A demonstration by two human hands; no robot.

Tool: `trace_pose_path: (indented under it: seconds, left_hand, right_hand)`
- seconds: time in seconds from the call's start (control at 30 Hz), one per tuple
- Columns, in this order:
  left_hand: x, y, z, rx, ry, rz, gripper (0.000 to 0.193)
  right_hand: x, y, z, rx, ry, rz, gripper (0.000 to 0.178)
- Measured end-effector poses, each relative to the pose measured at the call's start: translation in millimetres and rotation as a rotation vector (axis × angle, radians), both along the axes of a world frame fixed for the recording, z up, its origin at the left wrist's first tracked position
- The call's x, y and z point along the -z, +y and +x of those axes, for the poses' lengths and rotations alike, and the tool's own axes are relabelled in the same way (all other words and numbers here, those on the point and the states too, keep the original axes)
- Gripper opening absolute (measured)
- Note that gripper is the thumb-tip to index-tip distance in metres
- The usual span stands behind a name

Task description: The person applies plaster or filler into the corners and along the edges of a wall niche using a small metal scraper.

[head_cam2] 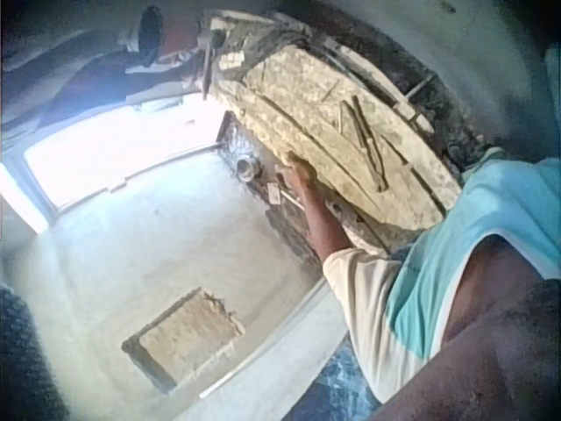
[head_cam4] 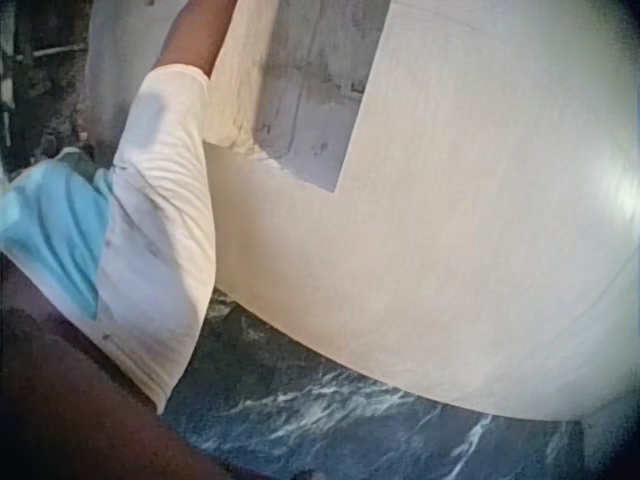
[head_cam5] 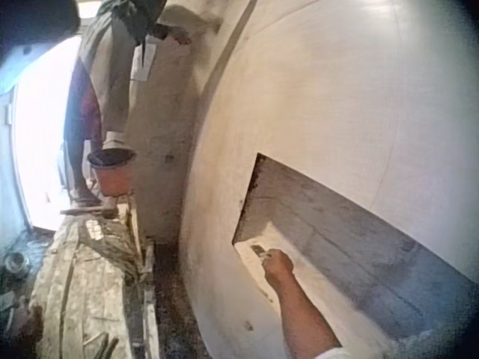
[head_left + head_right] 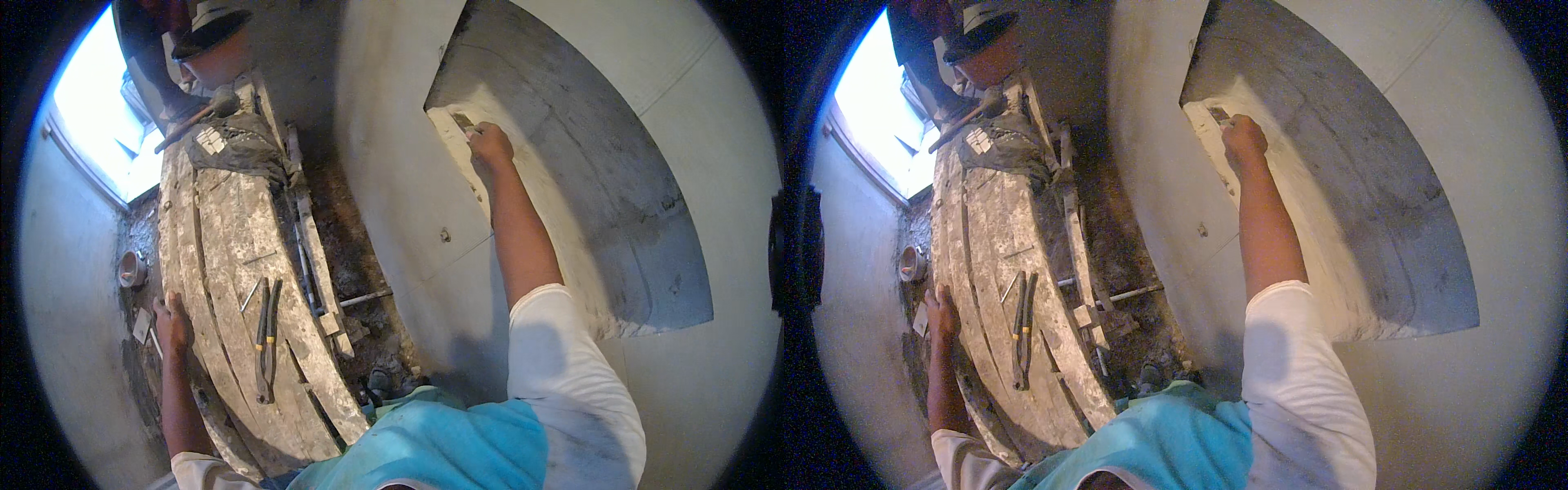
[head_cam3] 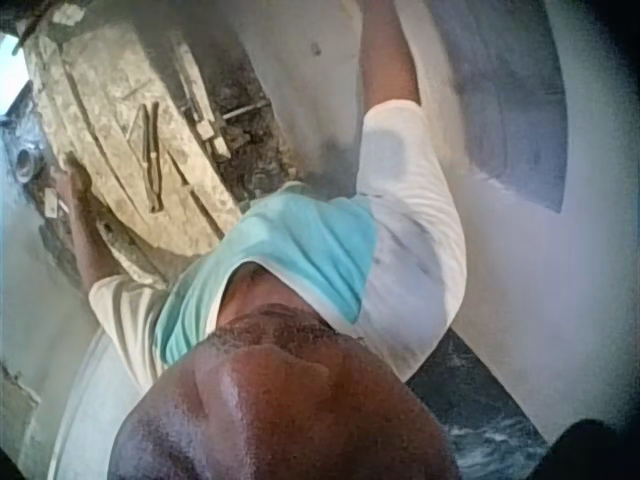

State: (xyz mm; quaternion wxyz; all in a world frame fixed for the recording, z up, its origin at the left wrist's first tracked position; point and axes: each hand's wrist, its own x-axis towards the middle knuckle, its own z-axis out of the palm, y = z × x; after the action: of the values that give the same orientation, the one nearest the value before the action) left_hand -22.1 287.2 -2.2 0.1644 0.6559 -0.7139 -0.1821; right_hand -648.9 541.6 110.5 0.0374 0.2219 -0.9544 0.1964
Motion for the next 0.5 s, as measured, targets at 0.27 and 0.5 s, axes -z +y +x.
trace_pose_path:
  seconds: [0.27,0.5]
  left_hand:
    - [-22,12,-6,0.012,-0.015,0.042,0.085]
    - [-19,10,-11,-0.005,-0.052,0.018,0.083]
  right_hand:
    - [17,-1,22,0.007,0.069,-0.205,0.03]
    - [-20,5,38,-0.037,0.177,-0.217,0.034]
